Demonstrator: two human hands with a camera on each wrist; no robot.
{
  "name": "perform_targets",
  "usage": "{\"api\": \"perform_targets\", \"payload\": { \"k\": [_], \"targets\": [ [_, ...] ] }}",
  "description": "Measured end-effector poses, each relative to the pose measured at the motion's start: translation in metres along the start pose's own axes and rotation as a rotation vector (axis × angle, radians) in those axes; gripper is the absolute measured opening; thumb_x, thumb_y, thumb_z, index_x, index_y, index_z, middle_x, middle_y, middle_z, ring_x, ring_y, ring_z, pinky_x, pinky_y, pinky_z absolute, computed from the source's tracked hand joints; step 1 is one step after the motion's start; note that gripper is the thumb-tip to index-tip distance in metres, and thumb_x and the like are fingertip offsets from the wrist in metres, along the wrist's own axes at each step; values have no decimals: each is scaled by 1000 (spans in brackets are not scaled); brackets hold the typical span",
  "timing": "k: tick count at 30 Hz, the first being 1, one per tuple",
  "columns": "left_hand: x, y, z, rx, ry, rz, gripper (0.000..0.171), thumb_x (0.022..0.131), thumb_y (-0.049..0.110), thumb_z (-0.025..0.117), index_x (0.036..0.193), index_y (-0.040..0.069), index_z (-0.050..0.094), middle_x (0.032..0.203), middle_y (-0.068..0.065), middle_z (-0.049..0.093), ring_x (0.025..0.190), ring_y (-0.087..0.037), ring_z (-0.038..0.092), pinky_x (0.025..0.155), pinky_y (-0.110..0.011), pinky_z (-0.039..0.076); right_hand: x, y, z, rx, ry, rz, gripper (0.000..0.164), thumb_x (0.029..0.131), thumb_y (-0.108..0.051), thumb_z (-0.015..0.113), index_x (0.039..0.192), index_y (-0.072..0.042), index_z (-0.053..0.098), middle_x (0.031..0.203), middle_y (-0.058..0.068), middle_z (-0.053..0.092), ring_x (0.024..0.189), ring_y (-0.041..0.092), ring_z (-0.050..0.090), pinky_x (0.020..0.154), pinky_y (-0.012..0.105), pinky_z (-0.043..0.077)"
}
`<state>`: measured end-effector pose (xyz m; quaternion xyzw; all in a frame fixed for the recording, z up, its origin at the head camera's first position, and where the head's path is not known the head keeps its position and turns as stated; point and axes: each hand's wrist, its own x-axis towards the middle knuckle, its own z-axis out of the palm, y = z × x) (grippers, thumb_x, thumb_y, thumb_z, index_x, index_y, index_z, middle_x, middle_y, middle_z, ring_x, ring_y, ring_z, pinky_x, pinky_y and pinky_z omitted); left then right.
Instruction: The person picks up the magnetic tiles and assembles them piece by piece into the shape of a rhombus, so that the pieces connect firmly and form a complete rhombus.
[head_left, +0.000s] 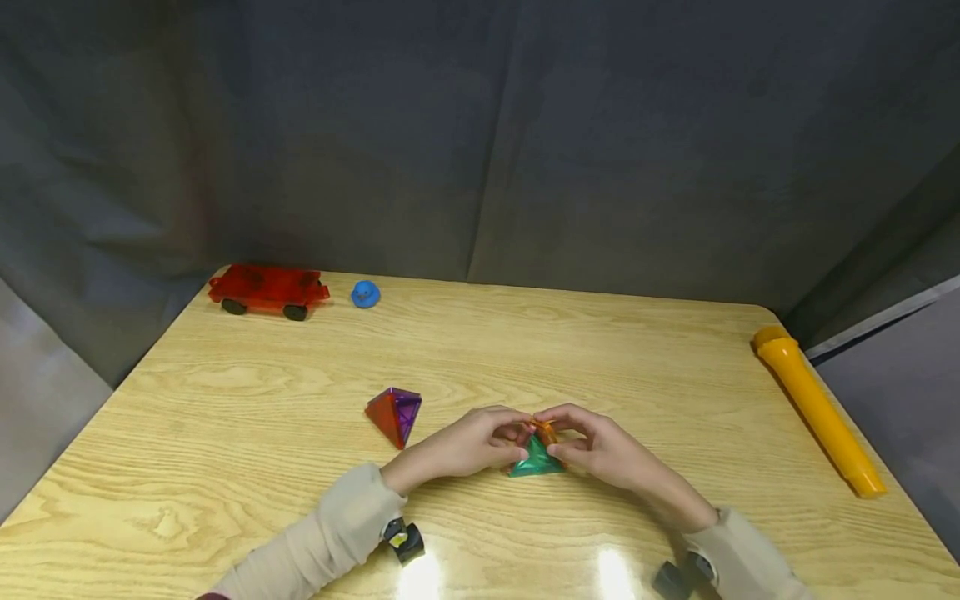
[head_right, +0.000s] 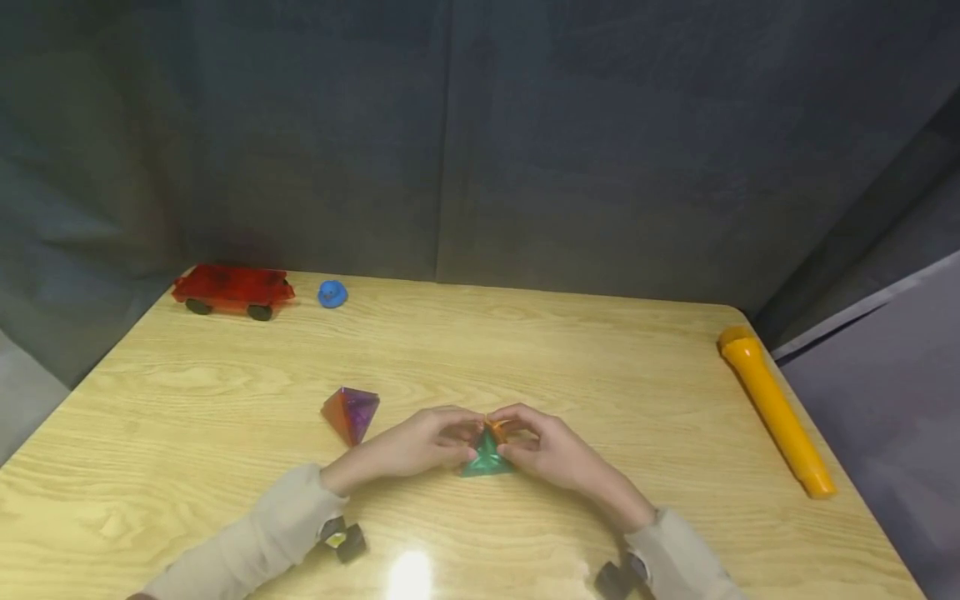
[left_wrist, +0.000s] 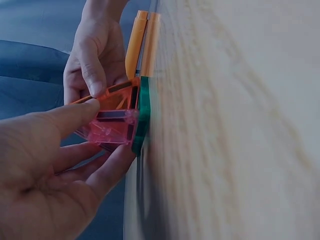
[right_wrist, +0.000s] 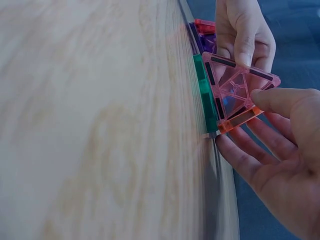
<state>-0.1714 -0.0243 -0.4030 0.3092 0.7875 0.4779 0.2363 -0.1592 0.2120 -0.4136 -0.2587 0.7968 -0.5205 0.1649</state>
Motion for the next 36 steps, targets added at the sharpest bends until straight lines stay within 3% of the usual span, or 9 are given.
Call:
{"api": "perform_targets", "payload": {
  "k": [8, 15, 20, 26, 29, 36],
  "targets": [
    [1, 2, 1, 22, -1, 13, 48, 93, 11, 62, 137, 1, 48, 121, -11, 57, 107, -20, 59, 82, -16, 49, 0, 0, 0, -5, -11, -29, 40, 91, -11, 64, 128, -2, 53, 132, 18, 51, 120, 39, 49, 89, 28, 50],
    [2, 1, 0, 83, -11, 37, 47, 94, 11, 61, 138, 2, 48, 122, -11, 59, 109, -19, 58, 85, -15, 47, 0, -5, -2, -86, -1, -19, 36, 92, -18, 64, 124, -4, 56, 125, 16, 57, 110, 33, 56, 86, 29, 51],
    [3, 1, -2, 155, -1, 67, 37, 94, 11, 59, 130, 3, 57, 124, -11, 61, 113, -20, 58, 90, -20, 46, -1, -9, -6, -148, -6, -29, 25, 96, -20, 57, 118, -8, 59, 119, 10, 59, 113, 32, 54, 94, 43, 47],
    [4, 4, -3, 173, 4, 85, 29, 95, 8, 57, 123, 2, 63, 122, -11, 63, 114, -22, 57, 93, -23, 45, -1, -10, -6, -166, -19, -26, 29, 95, -19, 59, 121, -9, 57, 119, 6, 60, 116, 31, 53, 98, 53, 41],
    [4, 5, -3, 175, 14, 88, 28, 95, 7, 57, 121, 2, 64, 119, -10, 64, 112, -21, 59, 91, -21, 46, -2, -10, -6, -177, -15, -30, 24, 93, -15, 61, 116, -9, 59, 114, 5, 61, 110, 28, 56, 95, 50, 44],
    [3, 4, -7, 225, 30, 81, 29, 96, 7, 56, 124, 4, 63, 119, -9, 64, 109, -19, 59, 89, -22, 47, -3, -7, -5, -198, 12, -12, 18, 90, -8, 65, 107, -9, 60, 104, 3, 62, 95, 17, 58, 83, 31, 50]
  ]
}}
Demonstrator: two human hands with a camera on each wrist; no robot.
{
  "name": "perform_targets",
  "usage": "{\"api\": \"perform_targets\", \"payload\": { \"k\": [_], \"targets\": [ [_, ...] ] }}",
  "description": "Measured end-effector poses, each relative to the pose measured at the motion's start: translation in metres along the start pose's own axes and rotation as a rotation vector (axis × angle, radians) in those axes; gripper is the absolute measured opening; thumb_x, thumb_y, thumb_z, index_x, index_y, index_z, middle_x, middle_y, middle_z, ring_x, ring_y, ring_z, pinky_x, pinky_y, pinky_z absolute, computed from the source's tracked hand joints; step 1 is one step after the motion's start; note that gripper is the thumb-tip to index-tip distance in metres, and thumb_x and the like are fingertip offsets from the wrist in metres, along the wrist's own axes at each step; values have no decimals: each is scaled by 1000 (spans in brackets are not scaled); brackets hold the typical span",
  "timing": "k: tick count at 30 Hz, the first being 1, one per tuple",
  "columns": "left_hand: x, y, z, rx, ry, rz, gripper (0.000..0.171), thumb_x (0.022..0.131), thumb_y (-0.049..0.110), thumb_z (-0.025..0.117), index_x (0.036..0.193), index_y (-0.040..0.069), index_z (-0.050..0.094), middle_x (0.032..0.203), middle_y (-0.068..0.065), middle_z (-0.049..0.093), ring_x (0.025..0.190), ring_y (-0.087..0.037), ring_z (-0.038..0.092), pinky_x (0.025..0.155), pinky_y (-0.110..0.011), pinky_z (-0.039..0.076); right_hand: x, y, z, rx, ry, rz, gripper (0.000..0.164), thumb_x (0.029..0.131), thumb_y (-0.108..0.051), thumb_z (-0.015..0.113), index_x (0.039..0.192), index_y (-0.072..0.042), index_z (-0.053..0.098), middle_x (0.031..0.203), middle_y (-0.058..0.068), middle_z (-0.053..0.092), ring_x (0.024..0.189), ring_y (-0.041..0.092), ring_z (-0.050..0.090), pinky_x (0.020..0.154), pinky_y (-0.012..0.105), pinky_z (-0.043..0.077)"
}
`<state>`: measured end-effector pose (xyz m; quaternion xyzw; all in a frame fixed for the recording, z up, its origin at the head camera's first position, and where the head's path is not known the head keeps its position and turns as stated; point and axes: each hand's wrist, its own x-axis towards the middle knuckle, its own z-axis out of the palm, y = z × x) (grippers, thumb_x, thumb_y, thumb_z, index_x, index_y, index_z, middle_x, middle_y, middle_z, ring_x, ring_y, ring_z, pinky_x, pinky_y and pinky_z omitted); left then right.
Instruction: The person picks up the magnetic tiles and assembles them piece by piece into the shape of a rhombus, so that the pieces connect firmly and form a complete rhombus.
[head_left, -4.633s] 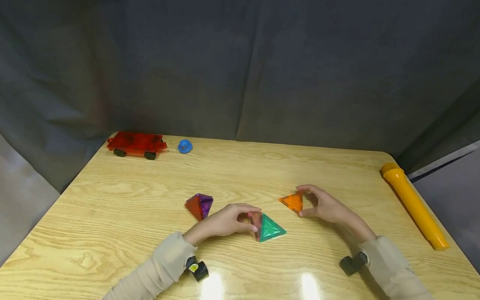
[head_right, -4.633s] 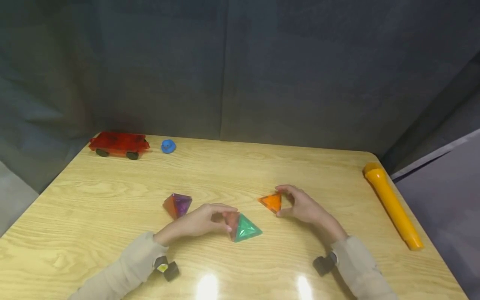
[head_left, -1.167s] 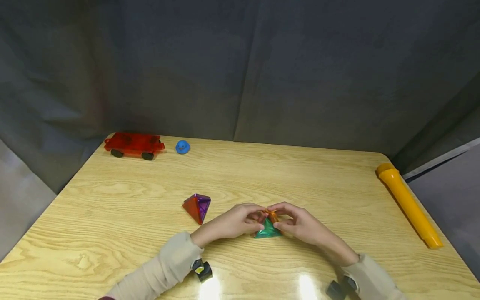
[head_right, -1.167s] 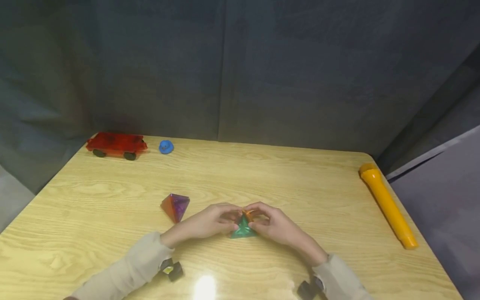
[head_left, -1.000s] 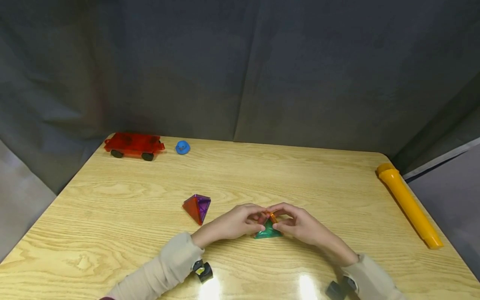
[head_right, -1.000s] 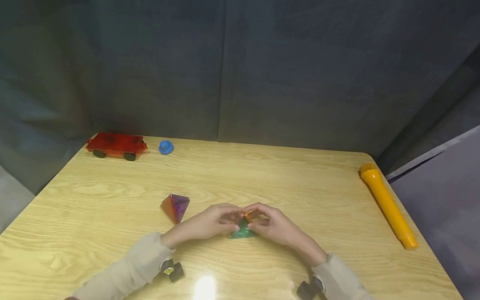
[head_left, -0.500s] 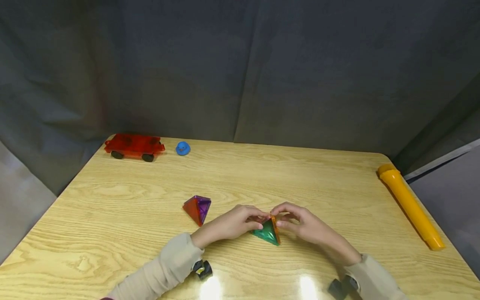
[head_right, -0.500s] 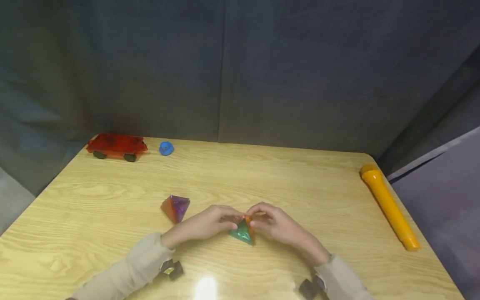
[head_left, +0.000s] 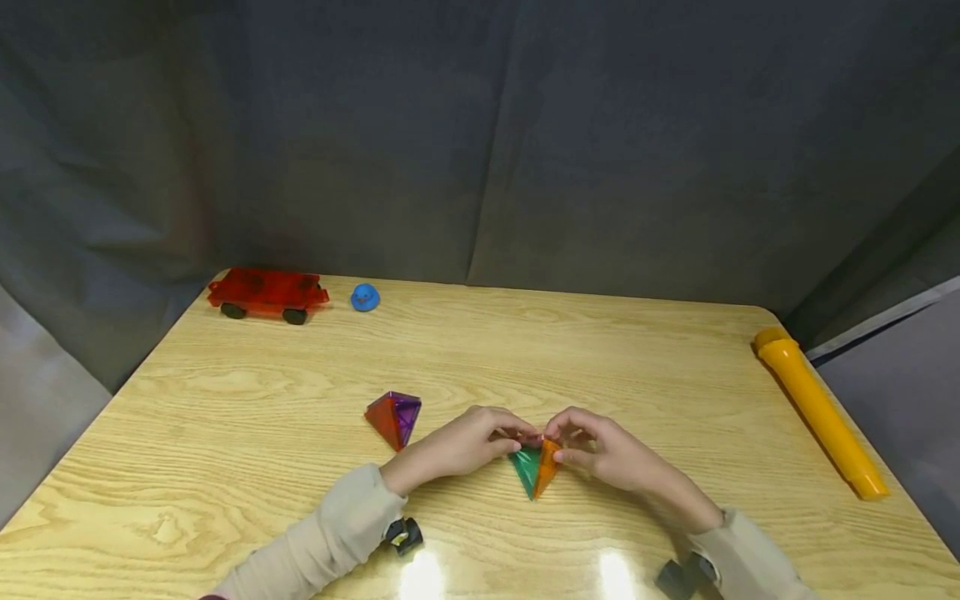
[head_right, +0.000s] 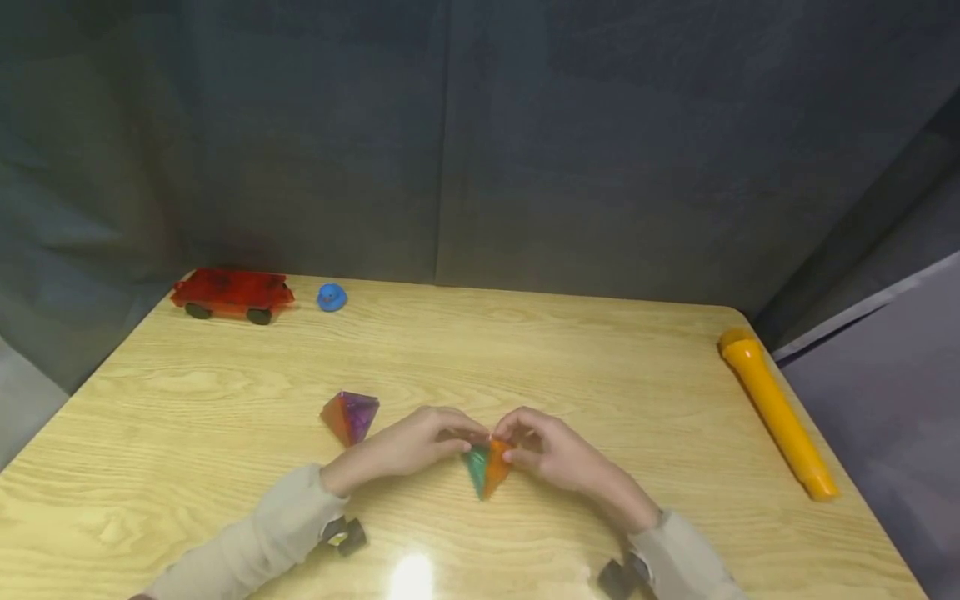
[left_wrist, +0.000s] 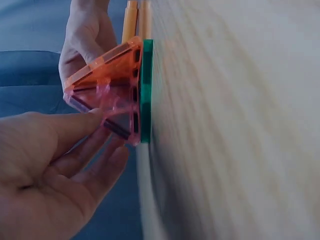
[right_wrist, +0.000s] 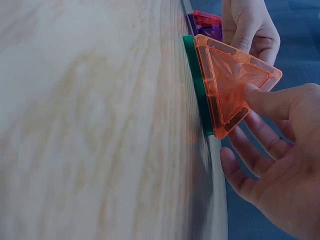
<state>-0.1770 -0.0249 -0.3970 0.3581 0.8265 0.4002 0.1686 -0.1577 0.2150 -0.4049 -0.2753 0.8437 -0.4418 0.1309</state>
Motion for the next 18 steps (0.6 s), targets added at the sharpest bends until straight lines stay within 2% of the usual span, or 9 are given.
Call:
{"api": "perform_targets", "payload": {
  "k": [4, 7, 12, 15, 18],
  "targets": [
    [-4, 2, -9, 33, 24, -11, 31, 97, 7, 54, 127, 4, 60, 123, -10, 62, 110, -22, 58, 89, -27, 49, -2, 0, 0, -17, 24, 4, 21, 87, -8, 68, 107, -7, 59, 100, 3, 61, 90, 13, 56, 79, 27, 50],
    [-11, 8, -23, 36, 56, -16, 33, 98, 8, 53, 130, 3, 58, 128, -11, 59, 115, -25, 56, 93, -33, 48, -4, 0, 0, -19, 32, -3, 24, 87, -8, 69, 107, -5, 58, 98, 3, 60, 88, 14, 56, 77, 27, 50],
    [-30, 17, -55, 83, 174, 1, 34, 97, 11, 54, 131, 3, 57, 130, -12, 58, 118, -28, 54, 96, -41, 46, -5, 1, 0, -41, 39, -21, 40, 84, -14, 73, 117, -4, 54, 104, 5, 59, 94, 21, 56, 80, 31, 49],
    [-44, 12, -74, 110, 247, -9, 36, 96, 12, 57, 131, 3, 57, 129, -13, 58, 119, -29, 54, 97, -43, 45, -4, 2, 0, -66, 42, -43, 53, 82, -20, 75, 125, -2, 50, 112, 8, 60, 102, 26, 57, 86, 37, 49],
    [-59, -2, -88, 97, 274, -76, 41, 94, 18, 62, 132, 4, 56, 131, -13, 57, 121, -29, 53, 99, -44, 43, -3, 2, 1, -70, 20, -47, 60, 81, -23, 76, 130, -1, 47, 119, 11, 58, 110, 31, 56, 91, 44, 47]
  ]
}}
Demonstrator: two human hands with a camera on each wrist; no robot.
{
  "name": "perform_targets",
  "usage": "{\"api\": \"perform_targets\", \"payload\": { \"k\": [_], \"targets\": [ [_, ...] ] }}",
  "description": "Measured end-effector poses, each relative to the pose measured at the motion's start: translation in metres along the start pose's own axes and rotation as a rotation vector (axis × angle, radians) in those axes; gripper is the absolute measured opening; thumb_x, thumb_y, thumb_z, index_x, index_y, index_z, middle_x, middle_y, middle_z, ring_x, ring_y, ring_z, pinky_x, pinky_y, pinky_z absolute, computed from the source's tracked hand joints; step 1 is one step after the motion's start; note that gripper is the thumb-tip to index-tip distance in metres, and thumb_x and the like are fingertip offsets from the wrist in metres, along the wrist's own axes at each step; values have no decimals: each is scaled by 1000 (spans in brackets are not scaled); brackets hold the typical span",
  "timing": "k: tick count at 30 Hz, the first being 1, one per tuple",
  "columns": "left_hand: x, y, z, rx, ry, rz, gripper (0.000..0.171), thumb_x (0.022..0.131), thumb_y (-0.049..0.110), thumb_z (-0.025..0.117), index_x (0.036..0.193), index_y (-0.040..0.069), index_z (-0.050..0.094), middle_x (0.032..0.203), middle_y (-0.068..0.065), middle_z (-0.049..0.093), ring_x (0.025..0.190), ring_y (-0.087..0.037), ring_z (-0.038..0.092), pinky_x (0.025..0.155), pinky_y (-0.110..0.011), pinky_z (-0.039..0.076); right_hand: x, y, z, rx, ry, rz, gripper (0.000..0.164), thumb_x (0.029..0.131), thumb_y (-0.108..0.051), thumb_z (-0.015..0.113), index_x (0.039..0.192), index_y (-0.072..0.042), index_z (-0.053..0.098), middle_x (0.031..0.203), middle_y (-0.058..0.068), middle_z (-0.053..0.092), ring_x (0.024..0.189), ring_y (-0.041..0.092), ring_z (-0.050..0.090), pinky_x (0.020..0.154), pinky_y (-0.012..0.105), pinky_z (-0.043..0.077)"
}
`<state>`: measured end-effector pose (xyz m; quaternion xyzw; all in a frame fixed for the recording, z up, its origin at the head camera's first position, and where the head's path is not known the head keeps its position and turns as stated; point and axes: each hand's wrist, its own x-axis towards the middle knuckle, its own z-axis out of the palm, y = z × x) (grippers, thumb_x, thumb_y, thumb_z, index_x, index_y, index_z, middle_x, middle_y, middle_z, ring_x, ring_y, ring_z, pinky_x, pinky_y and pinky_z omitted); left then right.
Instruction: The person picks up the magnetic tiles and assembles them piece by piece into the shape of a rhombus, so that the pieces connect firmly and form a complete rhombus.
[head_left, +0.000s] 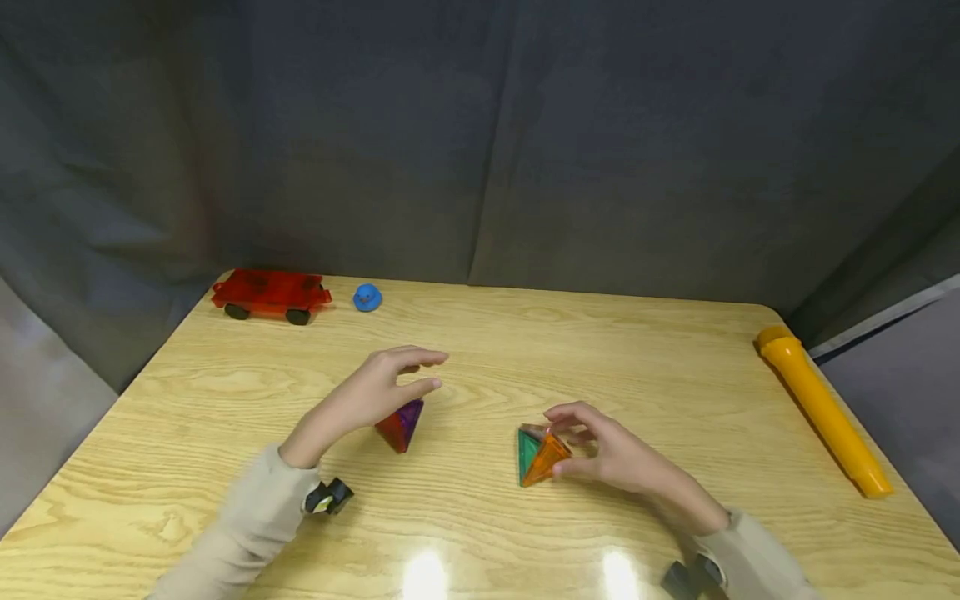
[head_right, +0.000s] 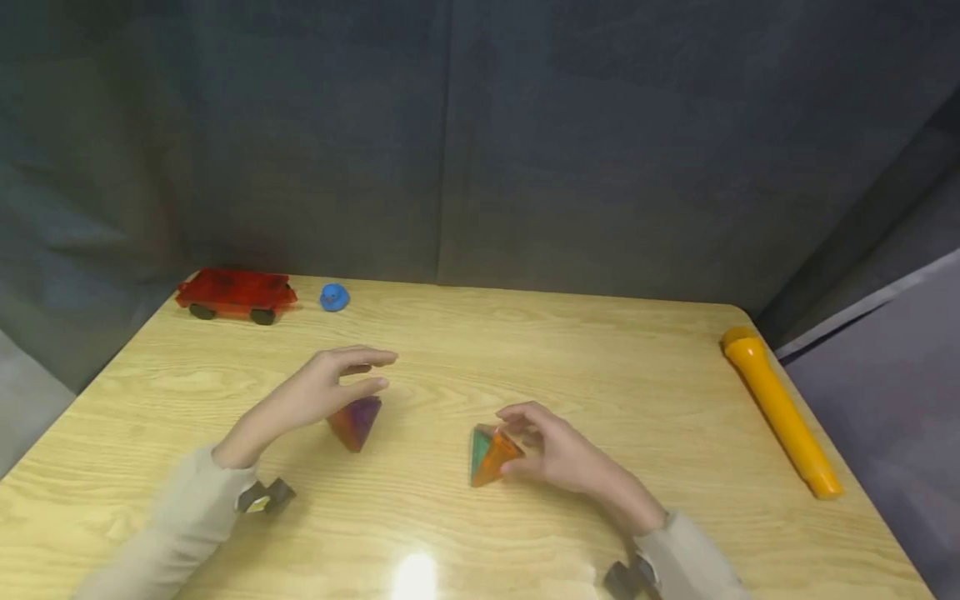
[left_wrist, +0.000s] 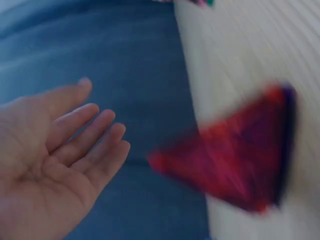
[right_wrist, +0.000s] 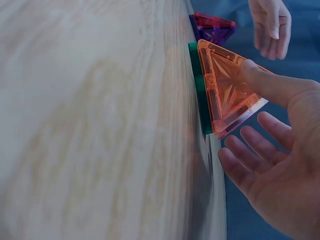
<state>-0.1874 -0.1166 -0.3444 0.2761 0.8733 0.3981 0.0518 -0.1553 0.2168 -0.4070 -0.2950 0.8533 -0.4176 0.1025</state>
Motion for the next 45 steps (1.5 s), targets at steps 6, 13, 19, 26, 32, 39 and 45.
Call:
{"api": "perform_targets", "payload": {
  "k": [6, 13, 19, 26, 32, 39, 45],
  "targets": [
    [-16, -36, -11, -53, -87, -127, 61, 87, 32, 69, 137, 3, 50, 137, -17, 52, 127, -37, 45, 104, -48, 37, 0, -2, 2, -11, -62, 56, 65, 82, -25, 75, 134, -1, 46, 129, 17, 54, 119, 39, 51, 95, 52, 43],
    [-23, -56, -10, -52, -160, -176, 71, 82, 30, 75, 138, -1, 47, 140, -22, 47, 129, -42, 42, 103, -48, 37, 3, -2, 4, -39, -87, 60, 60, 85, -24, 73, 134, -2, 48, 132, 17, 53, 121, 38, 50, 96, 47, 44],
    [-23, -59, -5, -19, -176, -208, 65, 80, 25, 77, 135, -1, 51, 135, -23, 52, 121, -39, 50, 98, -47, 43, 5, -2, 4, -72, -99, 47, 49, 88, -17, 69, 132, -3, 50, 130, 18, 54, 117, 36, 54, 93, 43, 47],
    [-18, -58, 7, -20, -180, -152, 58, 82, 23, 75, 132, 0, 55, 126, -20, 59, 105, -24, 58, 88, -40, 49, 6, -4, 4, -63, -103, 59, 47, 89, -15, 67, 131, -3, 51, 129, 18, 55, 115, 35, 55, 92, 44, 48],
    [-7, -49, 21, -32, -225, -108, 56, 84, 23, 73, 132, 2, 55, 122, -15, 62, 95, -17, 57, 81, -32, 48, 8, -3, 4, -45, -103, 73, 48, 90, -17, 66, 133, -3, 50, 131, 17, 54, 117, 36, 53, 93, 44, 47],
    [5, -37, 38, -32, -245, -42, 53, 87, 22, 69, 133, 2, 54, 118, -12, 64, 84, -11, 54, 76, -27, 47, 14, -2, 3, -19, -104, 90, 48, 91, -16, 65, 134, -3, 49, 134, 19, 51, 122, 39, 49, 95, 45, 46],
    [11, -26, 49, -17, -238, -21, 50, 88, 20, 68, 133, 2, 54, 121, -12, 63, 91, -12, 57, 83, -30, 47, 21, -1, 2, -20, -91, 95, 46, 91, -16, 65, 134, -3, 50, 132, 17, 53, 119, 36, 52, 95, 42, 47]
  ]
}}
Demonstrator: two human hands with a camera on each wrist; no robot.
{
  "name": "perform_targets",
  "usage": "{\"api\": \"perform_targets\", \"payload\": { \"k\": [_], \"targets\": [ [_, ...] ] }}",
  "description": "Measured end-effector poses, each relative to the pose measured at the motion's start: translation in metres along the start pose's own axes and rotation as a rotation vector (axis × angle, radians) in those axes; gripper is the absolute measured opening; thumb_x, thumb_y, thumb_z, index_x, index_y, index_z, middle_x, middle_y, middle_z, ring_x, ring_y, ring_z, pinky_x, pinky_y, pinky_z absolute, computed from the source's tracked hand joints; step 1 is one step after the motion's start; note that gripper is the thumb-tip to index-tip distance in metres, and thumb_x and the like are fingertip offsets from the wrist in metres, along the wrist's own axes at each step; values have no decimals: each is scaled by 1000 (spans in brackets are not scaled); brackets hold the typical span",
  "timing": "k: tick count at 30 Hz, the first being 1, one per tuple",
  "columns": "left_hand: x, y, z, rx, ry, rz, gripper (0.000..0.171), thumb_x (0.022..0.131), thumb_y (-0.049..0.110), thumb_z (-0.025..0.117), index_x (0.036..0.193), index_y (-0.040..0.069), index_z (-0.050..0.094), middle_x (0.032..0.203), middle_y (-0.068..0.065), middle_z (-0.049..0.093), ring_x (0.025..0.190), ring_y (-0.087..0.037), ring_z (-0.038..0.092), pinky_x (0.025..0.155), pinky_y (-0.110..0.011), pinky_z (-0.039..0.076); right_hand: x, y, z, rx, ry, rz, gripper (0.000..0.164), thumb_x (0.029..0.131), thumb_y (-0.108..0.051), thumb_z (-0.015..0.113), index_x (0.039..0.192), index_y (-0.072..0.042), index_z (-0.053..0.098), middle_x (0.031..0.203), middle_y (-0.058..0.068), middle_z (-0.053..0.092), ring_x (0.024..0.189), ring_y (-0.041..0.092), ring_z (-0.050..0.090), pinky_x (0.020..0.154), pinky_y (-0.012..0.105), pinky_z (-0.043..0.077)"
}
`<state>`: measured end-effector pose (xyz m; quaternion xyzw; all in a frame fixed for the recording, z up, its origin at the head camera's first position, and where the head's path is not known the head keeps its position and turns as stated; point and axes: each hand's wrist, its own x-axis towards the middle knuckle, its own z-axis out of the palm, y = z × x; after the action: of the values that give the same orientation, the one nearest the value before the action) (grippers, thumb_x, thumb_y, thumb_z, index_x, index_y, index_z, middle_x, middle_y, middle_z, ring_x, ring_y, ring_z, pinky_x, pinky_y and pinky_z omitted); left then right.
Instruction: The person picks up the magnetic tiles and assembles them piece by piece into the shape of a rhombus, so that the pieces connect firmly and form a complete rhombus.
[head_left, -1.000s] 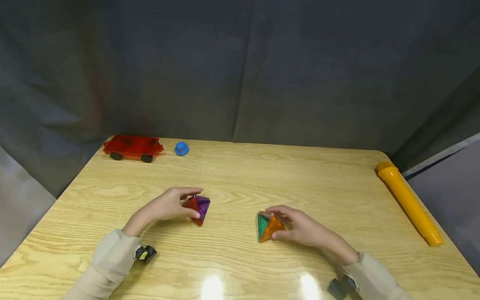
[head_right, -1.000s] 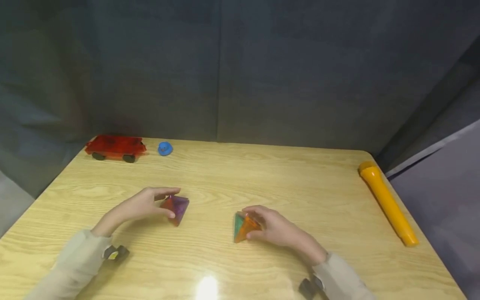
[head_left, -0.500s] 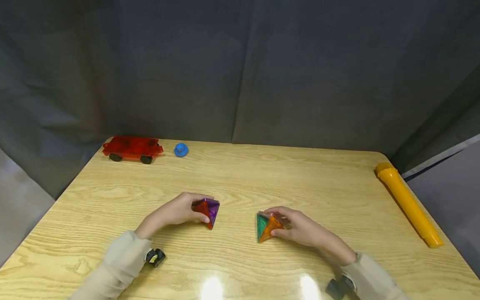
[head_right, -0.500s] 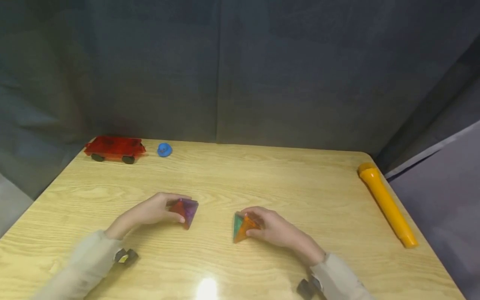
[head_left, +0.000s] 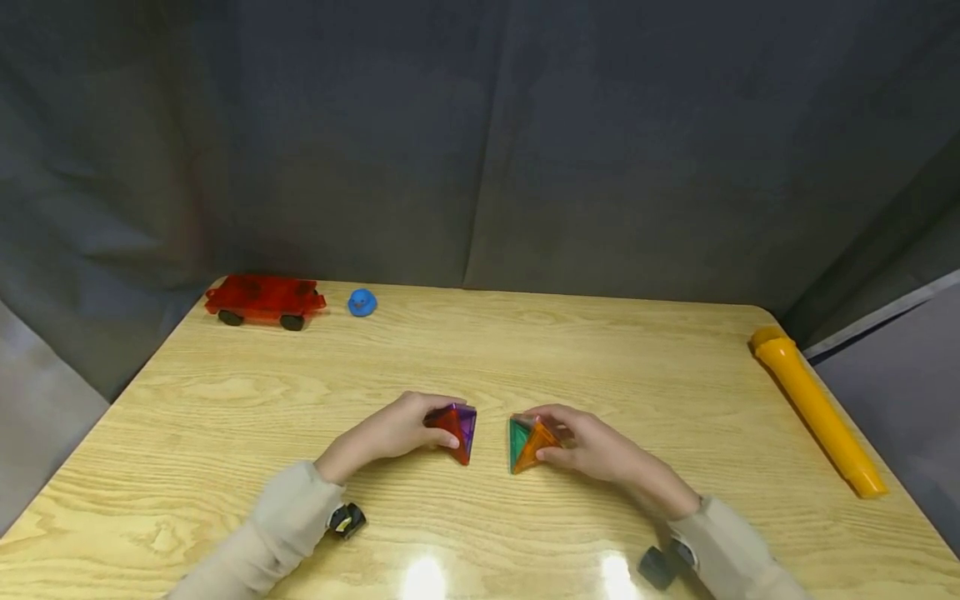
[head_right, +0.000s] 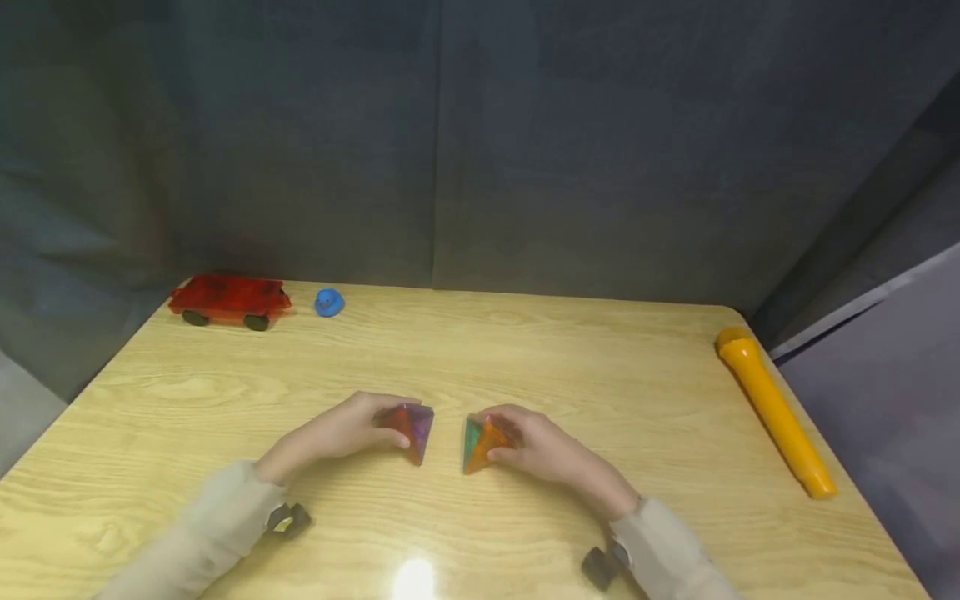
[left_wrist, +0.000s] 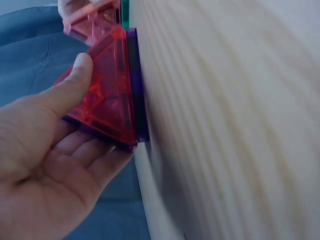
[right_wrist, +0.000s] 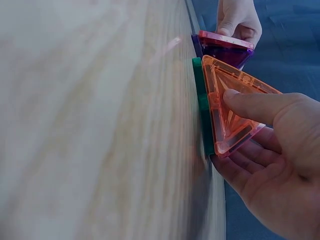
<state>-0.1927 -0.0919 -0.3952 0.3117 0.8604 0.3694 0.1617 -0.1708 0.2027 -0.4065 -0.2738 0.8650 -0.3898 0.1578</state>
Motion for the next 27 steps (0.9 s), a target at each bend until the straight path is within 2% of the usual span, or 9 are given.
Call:
{"api": "perform_targets", "payload": {
  "k": [14, 20, 27],
  "targets": [
    [16, 12, 13, 4, 13, 1, 48, 90, 21, 66, 132, 1, 54, 120, -14, 64, 97, -18, 61, 85, -35, 49, 14, 0, 1, 14, 5, 11, 47, 92, -16, 64, 135, -5, 49, 131, 16, 54, 117, 33, 54, 95, 43, 47],
    [19, 17, 17, 0, 14, 21, 49, 91, 21, 64, 132, -2, 53, 122, -16, 62, 100, -20, 62, 85, -34, 50, 17, -3, 3, 37, -10, -6, 47, 92, -13, 63, 135, -3, 48, 130, 15, 55, 117, 32, 54, 95, 41, 47],
    [20, 17, 18, 0, 24, 12, 49, 92, 21, 62, 134, -2, 51, 124, -15, 61, 99, -18, 63, 84, -32, 50, 18, -5, 2, 39, -14, -28, 46, 92, -10, 63, 135, -2, 49, 131, 14, 54, 117, 31, 54, 95, 40, 47]
  ]
}}
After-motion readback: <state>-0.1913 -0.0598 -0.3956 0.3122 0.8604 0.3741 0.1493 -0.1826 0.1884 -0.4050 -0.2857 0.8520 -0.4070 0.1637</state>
